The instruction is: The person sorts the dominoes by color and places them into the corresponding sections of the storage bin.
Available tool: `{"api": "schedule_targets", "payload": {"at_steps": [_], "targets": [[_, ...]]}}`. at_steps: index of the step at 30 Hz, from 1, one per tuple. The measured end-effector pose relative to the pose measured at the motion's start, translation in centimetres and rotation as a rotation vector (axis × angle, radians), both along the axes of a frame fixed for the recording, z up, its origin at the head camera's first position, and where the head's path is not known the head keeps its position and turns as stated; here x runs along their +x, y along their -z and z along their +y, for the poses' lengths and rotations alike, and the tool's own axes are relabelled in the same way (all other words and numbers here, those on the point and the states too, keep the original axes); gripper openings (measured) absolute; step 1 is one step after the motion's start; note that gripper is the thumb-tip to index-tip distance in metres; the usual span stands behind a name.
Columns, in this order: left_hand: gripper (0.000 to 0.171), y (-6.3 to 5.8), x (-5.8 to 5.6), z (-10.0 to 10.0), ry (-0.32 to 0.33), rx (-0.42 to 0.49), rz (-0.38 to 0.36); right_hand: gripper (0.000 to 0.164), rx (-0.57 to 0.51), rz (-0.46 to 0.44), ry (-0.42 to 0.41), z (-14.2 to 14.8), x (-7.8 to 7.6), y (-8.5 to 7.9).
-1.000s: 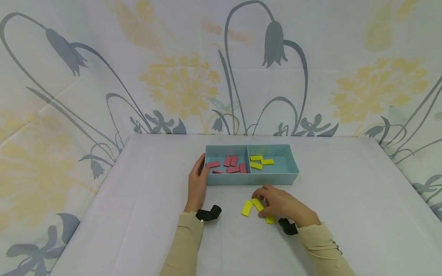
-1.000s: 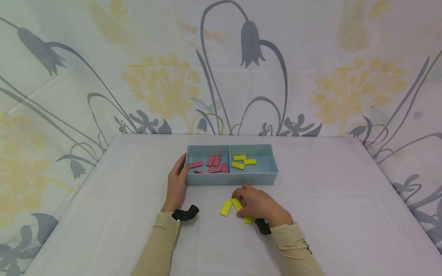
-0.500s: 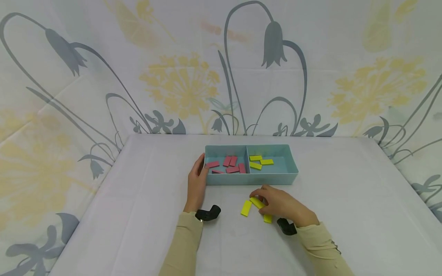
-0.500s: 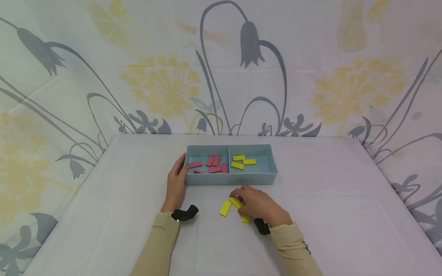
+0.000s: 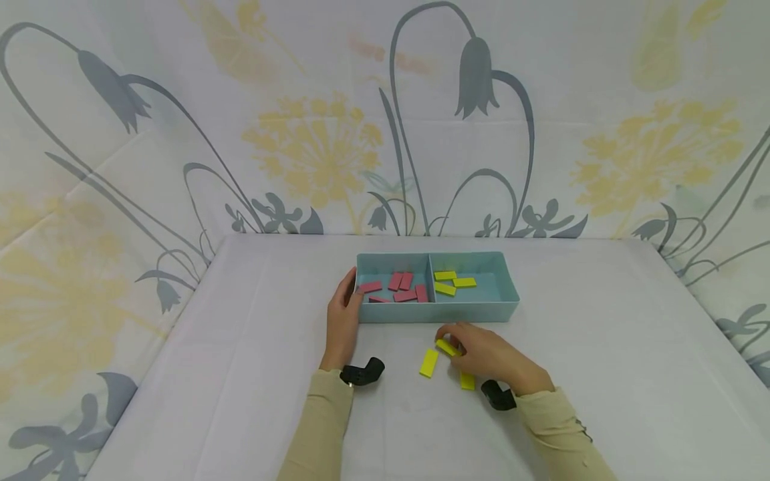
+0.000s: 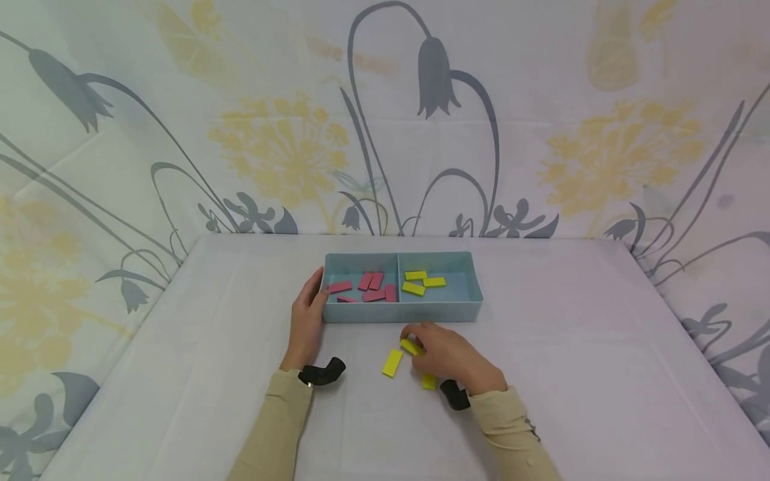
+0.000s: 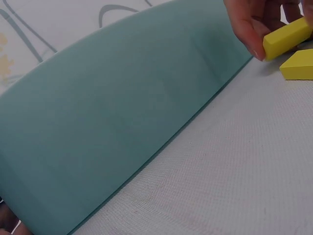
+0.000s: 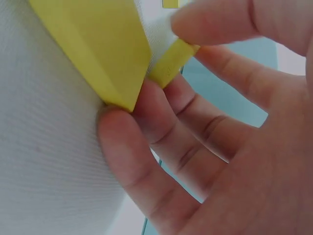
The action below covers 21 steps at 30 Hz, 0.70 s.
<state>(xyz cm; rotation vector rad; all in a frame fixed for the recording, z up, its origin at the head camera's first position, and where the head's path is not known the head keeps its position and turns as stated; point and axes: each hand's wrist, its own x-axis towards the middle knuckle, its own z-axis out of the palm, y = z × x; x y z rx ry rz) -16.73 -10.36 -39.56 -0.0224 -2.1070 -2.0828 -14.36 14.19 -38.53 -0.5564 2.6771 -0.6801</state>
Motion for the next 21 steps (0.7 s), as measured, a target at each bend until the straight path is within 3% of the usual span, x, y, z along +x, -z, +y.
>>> {"api": "schedule_targets", "payload": {"at_steps": [16, 21], "targets": [[0.046, 0.0, 0.1, -0.1, 0.003, 0.002, -0.017, 0.028, -0.124, 0.058, 0.007, 0.5, -0.1, -0.5], [0.044, 1.1, -0.6, -0.3, -0.001, 0.022, -0.020, 0.031, -0.137, 0.085, 0.031, 0.8, -0.3, -0.7]]}}
